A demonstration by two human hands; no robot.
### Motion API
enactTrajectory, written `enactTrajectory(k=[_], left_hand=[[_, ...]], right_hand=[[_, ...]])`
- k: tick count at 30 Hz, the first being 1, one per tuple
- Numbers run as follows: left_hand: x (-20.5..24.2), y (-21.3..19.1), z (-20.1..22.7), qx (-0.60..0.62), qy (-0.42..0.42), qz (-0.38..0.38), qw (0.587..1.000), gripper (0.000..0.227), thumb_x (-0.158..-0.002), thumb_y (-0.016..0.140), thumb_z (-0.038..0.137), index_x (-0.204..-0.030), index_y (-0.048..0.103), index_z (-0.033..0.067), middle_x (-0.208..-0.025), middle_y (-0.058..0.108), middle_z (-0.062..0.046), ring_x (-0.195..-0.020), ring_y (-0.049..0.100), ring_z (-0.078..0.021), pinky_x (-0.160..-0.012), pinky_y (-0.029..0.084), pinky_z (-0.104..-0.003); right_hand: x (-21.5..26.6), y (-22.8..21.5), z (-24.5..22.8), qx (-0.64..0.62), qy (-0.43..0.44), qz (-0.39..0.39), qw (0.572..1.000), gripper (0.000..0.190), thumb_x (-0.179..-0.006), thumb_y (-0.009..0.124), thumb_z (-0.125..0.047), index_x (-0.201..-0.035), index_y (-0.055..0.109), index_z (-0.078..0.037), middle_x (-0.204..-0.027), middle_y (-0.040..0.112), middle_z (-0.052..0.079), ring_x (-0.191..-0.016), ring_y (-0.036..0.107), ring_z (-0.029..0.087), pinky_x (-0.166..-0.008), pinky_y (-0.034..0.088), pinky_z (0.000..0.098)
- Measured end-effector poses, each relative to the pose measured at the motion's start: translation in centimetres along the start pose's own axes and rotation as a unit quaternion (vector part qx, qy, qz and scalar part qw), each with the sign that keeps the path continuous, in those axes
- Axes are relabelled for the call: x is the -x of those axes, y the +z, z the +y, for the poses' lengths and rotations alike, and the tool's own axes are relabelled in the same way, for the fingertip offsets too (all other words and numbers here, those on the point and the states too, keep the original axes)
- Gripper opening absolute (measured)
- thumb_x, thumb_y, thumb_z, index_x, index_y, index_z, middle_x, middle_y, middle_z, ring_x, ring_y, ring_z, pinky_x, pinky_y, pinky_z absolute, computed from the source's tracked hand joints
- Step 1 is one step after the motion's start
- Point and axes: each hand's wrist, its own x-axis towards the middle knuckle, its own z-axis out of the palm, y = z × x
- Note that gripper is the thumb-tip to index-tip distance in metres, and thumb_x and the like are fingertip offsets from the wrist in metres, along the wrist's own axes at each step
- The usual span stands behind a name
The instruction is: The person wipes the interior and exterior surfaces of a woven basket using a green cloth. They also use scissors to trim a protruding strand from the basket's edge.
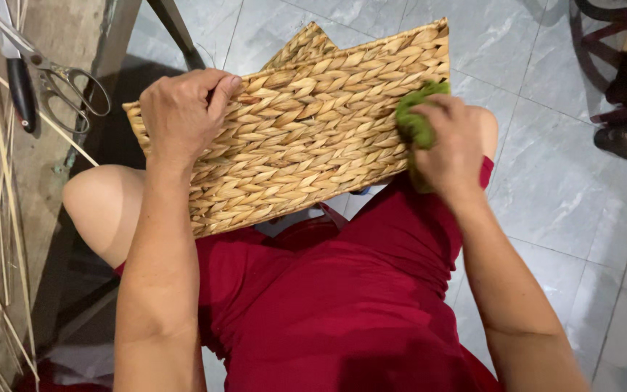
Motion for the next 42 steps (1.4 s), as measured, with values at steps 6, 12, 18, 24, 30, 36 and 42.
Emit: enactTrajectory(k=[6,12,18,24,30,36,42], left_hand=[[-0.3,0.5,-0.1,-0.01,-0.025,-0.009,1.0,0.022,-0.105,0.077,0.036,-0.094,0.083,0.0173,-0.073,0.072,-0.006,-0.058,0.066,-0.0253,-0.058,0.05,-0.036],[-0.3,0.6,-0.1,-0.02,-0.014,0.004,1.0,0.022,-0.105,0.078,0.037,-0.096,0.084,0.0181,-0.074,0.071,-0.007,-0.061,0.066,-0.0271,-0.059,0.05,-0.037],[-0.2,0.2,0.1,-0.007,-0.015,-0.005,1.0,0.021,-0.106,0.077,0.034,-0.097,0.083,0.0169,-0.077,0.072,-0.007,-0.061,0.067,-0.0267,-0.059,0.05,-0.037],[-0.1,0.2,-0.1,0.006,-0.013,0.001,1.0,0.021,-0.106,0.076,0.034,-0.095,0.083,0.0168,-0.073,0.07,-0.007,-0.061,0.066,-0.0276,-0.058,0.05,-0.037],[-0.4,0.3,0.0,-0.021,-0.038,-0.008,0.999,0.026,-0.103,0.075,0.041,-0.093,0.084,0.0184,-0.065,0.066,-0.01,-0.058,0.064,-0.0303,-0.055,0.05,-0.04],[-0.9,0.4,0.1,-0.012,-0.09,-0.058,0.994,0.032,-0.102,0.071,0.046,-0.092,0.083,0.0175,-0.06,0.065,-0.011,-0.053,0.064,-0.0321,-0.056,0.05,-0.042],[-1.7,-0.7,-1.3,0.053,-0.107,-0.136,0.984,0.029,-0.101,0.067,0.043,-0.102,0.082,0.0182,-0.074,0.071,-0.014,-0.069,0.068,-0.0356,-0.066,0.053,-0.046]], right_hand=[[1.0,-0.6,-0.4,0.004,0.059,0.021,0.998,0.052,-0.075,0.08,-0.001,-0.125,0.069,-0.012,-0.134,0.061,0.013,-0.126,0.054,0.038,-0.108,0.046,0.0468],[3.6,2.1,-8.4,-0.149,0.019,-0.074,0.986,0.061,-0.067,0.082,-0.001,-0.124,0.064,-0.013,-0.131,0.055,0.015,-0.123,0.054,0.039,-0.101,0.05,0.0466],[3.8,2.2,-6.6,-0.109,-0.042,-0.063,0.991,0.058,-0.067,0.084,-0.003,-0.121,0.067,-0.015,-0.13,0.059,0.012,-0.115,0.058,0.038,-0.094,0.052,0.046],[3.1,-0.3,1.7,0.064,0.073,-0.024,0.995,0.054,-0.07,0.08,-0.001,-0.122,0.07,-0.013,-0.131,0.061,0.012,-0.114,0.056,0.039,-0.099,0.049,0.0474],[3.2,0.6,0.7,-0.016,0.123,0.026,0.992,0.058,-0.078,0.082,-0.004,-0.132,0.063,-0.01,-0.133,0.056,0.018,-0.124,0.054,0.041,-0.106,0.046,0.0482],[1.4,4.0,-6.3,-0.139,0.021,-0.041,0.989,0.061,-0.073,0.084,-0.006,-0.13,0.062,-0.011,-0.134,0.055,0.016,-0.125,0.054,0.038,-0.104,0.049,0.0477],[-0.4,3.2,-4.7,-0.103,-0.027,-0.04,0.994,0.056,-0.076,0.081,-0.003,-0.129,0.065,-0.013,-0.135,0.059,0.015,-0.127,0.055,0.038,-0.106,0.049,0.0451]])
